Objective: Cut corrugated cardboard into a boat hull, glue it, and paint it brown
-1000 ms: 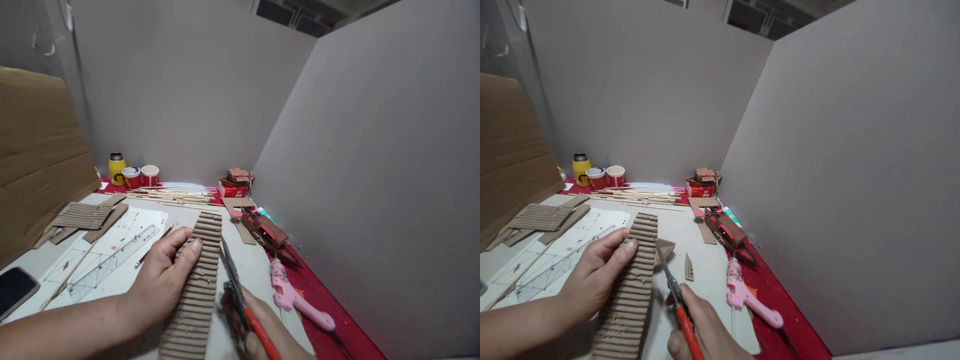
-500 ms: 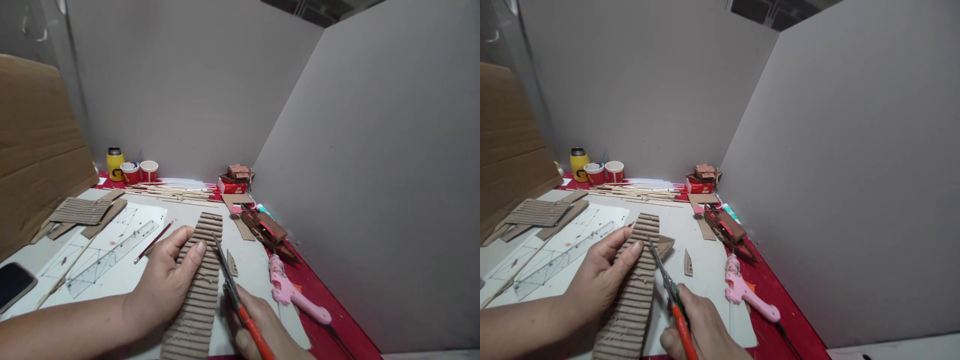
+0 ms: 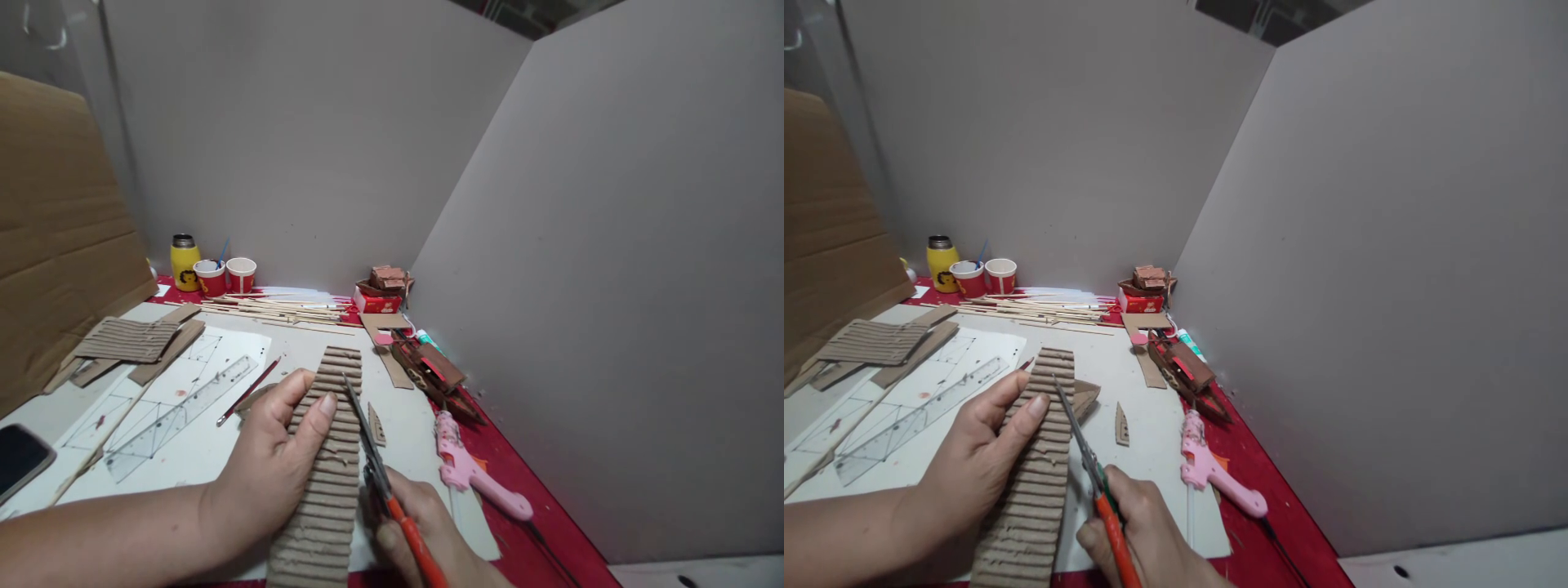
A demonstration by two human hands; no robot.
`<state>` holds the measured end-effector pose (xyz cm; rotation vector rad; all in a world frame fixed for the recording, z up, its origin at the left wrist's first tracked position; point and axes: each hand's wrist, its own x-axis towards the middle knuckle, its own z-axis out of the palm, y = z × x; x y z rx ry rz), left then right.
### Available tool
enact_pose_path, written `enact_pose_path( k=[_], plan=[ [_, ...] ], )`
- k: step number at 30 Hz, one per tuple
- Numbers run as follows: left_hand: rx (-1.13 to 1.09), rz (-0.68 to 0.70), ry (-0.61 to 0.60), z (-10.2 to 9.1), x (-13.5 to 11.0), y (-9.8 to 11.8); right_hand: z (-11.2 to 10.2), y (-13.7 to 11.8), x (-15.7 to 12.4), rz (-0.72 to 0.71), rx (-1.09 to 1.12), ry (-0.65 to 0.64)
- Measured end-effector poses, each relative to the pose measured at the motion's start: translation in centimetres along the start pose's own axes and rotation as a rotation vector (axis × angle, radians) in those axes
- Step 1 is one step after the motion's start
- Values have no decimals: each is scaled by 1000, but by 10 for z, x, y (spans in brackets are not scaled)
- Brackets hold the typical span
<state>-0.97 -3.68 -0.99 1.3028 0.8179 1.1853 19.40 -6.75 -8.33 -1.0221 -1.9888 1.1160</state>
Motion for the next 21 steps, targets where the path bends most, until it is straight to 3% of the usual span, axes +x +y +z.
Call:
enact_pose_path(
  k=[7, 21],
  plan=[
    [-84, -21, -63, -4, 4, 4, -1, 0, 1, 12, 23, 10],
    [38, 5, -67, 2, -4, -8, -8, -23, 6, 8, -20, -15]
  ],
)
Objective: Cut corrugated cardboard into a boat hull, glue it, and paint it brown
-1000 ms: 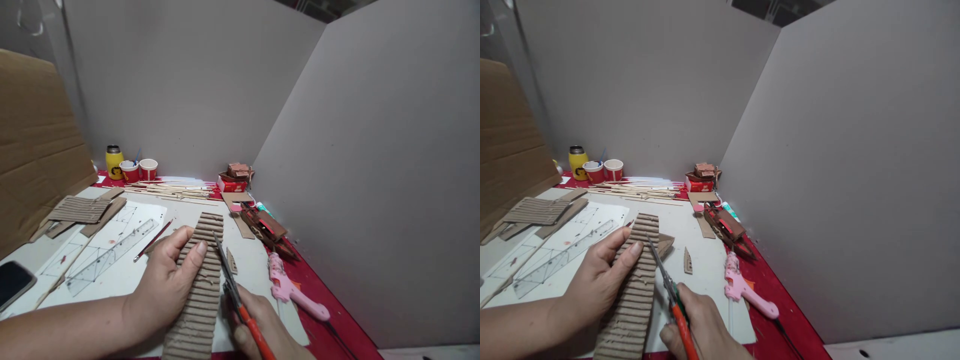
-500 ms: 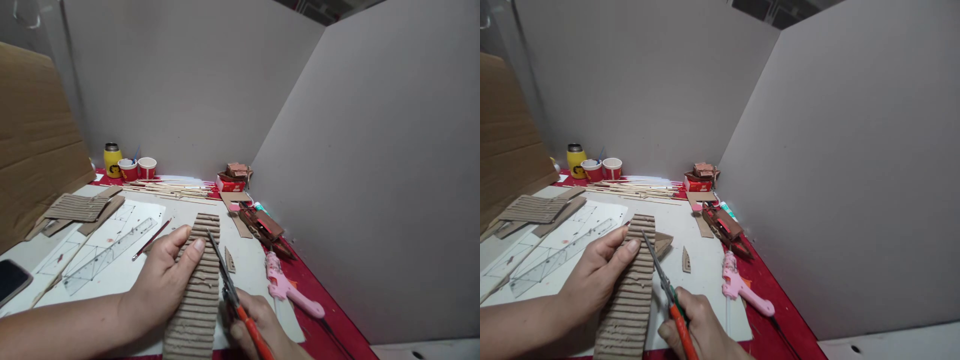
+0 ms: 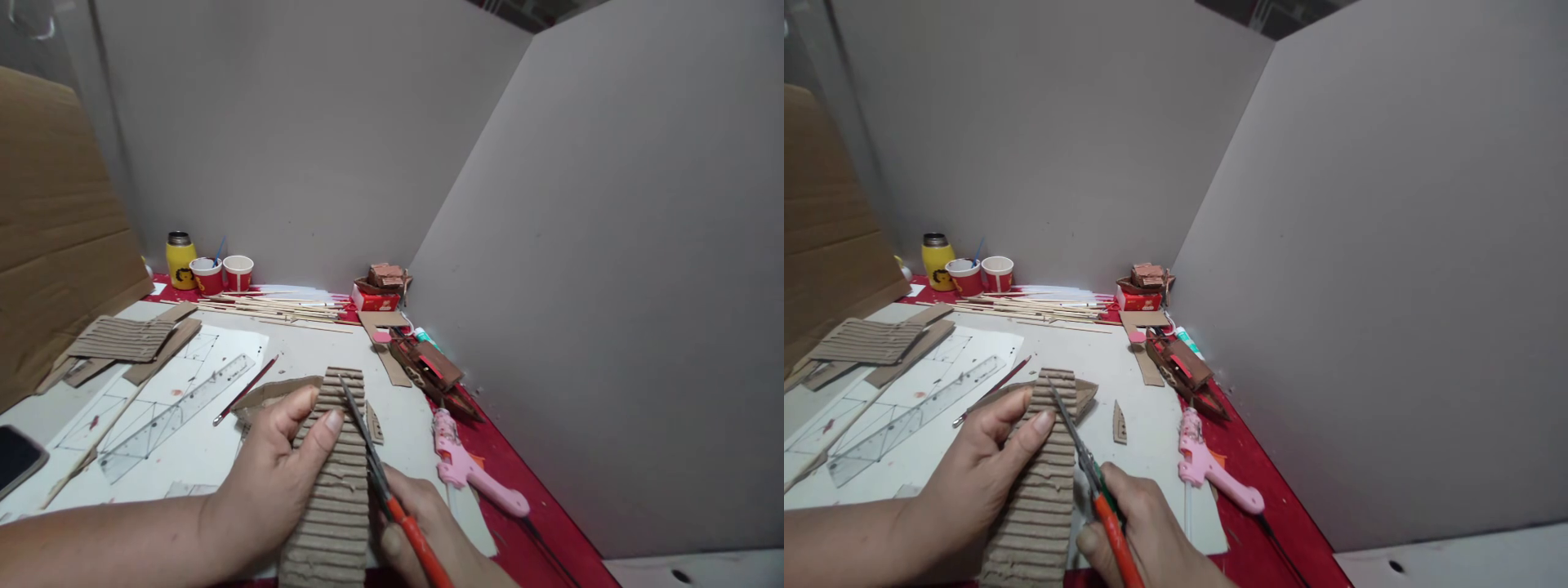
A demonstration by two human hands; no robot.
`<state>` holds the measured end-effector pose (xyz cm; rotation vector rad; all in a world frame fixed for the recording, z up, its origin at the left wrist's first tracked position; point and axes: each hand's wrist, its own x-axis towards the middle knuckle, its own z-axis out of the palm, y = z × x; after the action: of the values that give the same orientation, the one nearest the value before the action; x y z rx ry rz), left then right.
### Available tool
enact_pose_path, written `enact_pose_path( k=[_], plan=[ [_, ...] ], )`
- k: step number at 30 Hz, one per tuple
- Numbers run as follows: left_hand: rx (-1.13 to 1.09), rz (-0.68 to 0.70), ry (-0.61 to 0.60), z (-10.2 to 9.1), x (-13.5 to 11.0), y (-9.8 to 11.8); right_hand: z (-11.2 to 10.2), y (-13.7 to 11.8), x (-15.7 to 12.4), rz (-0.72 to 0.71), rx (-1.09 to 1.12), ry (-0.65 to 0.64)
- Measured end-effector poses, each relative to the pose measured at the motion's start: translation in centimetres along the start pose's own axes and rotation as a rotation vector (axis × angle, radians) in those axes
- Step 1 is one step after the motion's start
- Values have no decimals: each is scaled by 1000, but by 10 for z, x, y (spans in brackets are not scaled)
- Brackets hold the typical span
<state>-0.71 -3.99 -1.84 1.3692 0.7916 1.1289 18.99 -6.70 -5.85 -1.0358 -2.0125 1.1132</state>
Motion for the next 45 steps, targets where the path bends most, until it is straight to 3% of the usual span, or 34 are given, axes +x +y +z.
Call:
enact_pose_path(
  k=[7, 11, 15, 25, 32, 37, 42, 45],
  plan=[
    [10, 6, 21, 2, -1, 3, 6, 5, -2, -11, 118, 10],
    [-81, -30, -42, -3, 1, 7, 10, 12, -3, -59, 139, 51],
    [-59, -40, -10, -9, 6, 8, 12, 14, -2, -91, 158, 50],
    [-78, -53, -43, -2, 3, 3, 0, -6, 1, 26, 109, -9],
    [-83, -75, -65, -5, 4, 4, 2, -4, -1, 4, 227, -24],
    [-63, -75, -98, -8, 5, 5, 3, -1, -3, 82, 251, -27],
    [-58, -75, -144, -9, 5, 8, 5, 5, -7, 82, 216, 21],
    [-74, -97, -143, -11, 8, 8, 4, 12, -12, 64, 203, 118]
  ],
)
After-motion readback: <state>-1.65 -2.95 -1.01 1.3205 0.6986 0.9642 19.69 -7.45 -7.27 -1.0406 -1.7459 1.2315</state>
